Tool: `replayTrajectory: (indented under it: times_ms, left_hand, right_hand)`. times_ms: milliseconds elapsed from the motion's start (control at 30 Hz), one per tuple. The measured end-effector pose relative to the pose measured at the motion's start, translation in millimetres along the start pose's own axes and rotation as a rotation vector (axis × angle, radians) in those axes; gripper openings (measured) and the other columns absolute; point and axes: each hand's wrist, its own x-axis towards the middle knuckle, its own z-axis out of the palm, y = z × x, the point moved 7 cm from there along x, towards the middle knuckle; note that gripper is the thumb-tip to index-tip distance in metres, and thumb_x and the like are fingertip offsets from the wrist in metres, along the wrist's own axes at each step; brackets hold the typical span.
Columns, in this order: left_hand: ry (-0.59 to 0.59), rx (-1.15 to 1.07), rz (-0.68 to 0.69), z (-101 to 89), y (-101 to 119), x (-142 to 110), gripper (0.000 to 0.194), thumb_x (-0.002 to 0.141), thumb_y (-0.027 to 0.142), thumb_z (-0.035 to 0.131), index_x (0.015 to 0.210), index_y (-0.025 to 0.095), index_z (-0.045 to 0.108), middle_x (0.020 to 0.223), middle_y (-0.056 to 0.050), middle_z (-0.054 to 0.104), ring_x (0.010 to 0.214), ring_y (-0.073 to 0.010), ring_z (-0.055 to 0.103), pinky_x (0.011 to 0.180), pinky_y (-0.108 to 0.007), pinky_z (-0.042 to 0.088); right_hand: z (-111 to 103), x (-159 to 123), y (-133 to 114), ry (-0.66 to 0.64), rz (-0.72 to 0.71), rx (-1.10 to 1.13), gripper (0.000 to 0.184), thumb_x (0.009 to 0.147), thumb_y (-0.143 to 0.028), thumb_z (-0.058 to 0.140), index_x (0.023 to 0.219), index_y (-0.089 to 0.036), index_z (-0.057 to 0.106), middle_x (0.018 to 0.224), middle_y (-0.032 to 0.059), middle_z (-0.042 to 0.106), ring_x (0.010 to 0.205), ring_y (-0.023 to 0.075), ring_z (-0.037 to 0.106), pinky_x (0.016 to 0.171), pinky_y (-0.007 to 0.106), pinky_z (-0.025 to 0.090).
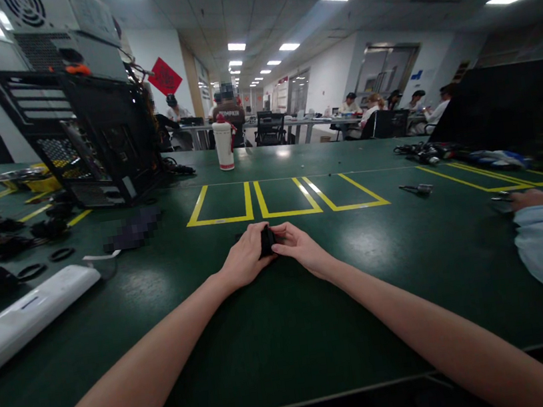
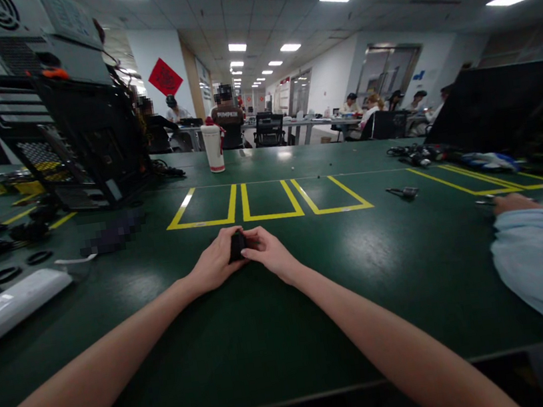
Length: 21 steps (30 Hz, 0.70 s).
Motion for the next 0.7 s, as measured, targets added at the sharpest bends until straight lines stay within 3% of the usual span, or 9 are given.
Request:
replayTrajectory:
  times_ms: [233,367,500,700]
  left_hand:
    - [0.002,0.012,-0.003,-0.7,1.3,0.1,0.059,0.072,0.029,0.057,0.120,0.021,0.023,0.117,-0.009,0.040,0.109,-0.0243,0.044,0.088,-0.042,0.042]
    - [-0.007,0.020,-0.007,-0.2,0.6,-0.1,0.059,0.072,0.028,0.057,0.120,0.020,0.024,0.117,-0.009,0.040,0.109,-0.0241,0.044,0.087,-0.041,0.042]
    - [0.001,0.018,0.005,-0.4,1.5,0.3,0.058,0.072,0.029,0.057,0.119,0.020,0.024,0.116,-0.009,0.040,0.109,-0.0238,0.044,0.089,-0.041,0.041]
    - [0.010,0.027,0.008,0.2,0.7,1.0,0.060,0.072,0.029,0.058,0.120,0.019,0.024,0.116,-0.009,0.040,0.109,-0.0241,0.044,0.089,-0.041,0.041]
  right_hand:
    - [-5.7,3.0,5.6,0.070,-0.004,-0.041,0.027,0.071,-0.032,0.057,0.096,-0.022,0.053,0.098,0.0028,0.057,0.097,0.0151,0.051,0.089,0.036,0.038]
    - [-5.5,4.5,8.8,0.042,0.033,-0.043,0.030,0.072,-0.030,0.056,0.102,-0.022,0.053,0.104,0.0042,0.054,0.100,0.0159,0.049,0.091,0.036,0.036]
    - [-1.5,3.1,2.5,-0.001,-0.030,0.025,0.032,0.066,-0.022,0.063,0.097,-0.022,0.053,0.102,0.0023,0.055,0.099,0.0147,0.050,0.092,0.034,0.036]
    - [-7.1,5.2,7.3,0.078,-0.039,-0.016,0.024,0.071,-0.030,0.058,0.093,-0.022,0.054,0.096,0.0019,0.057,0.095,0.0146,0.051,0.089,0.035,0.037]
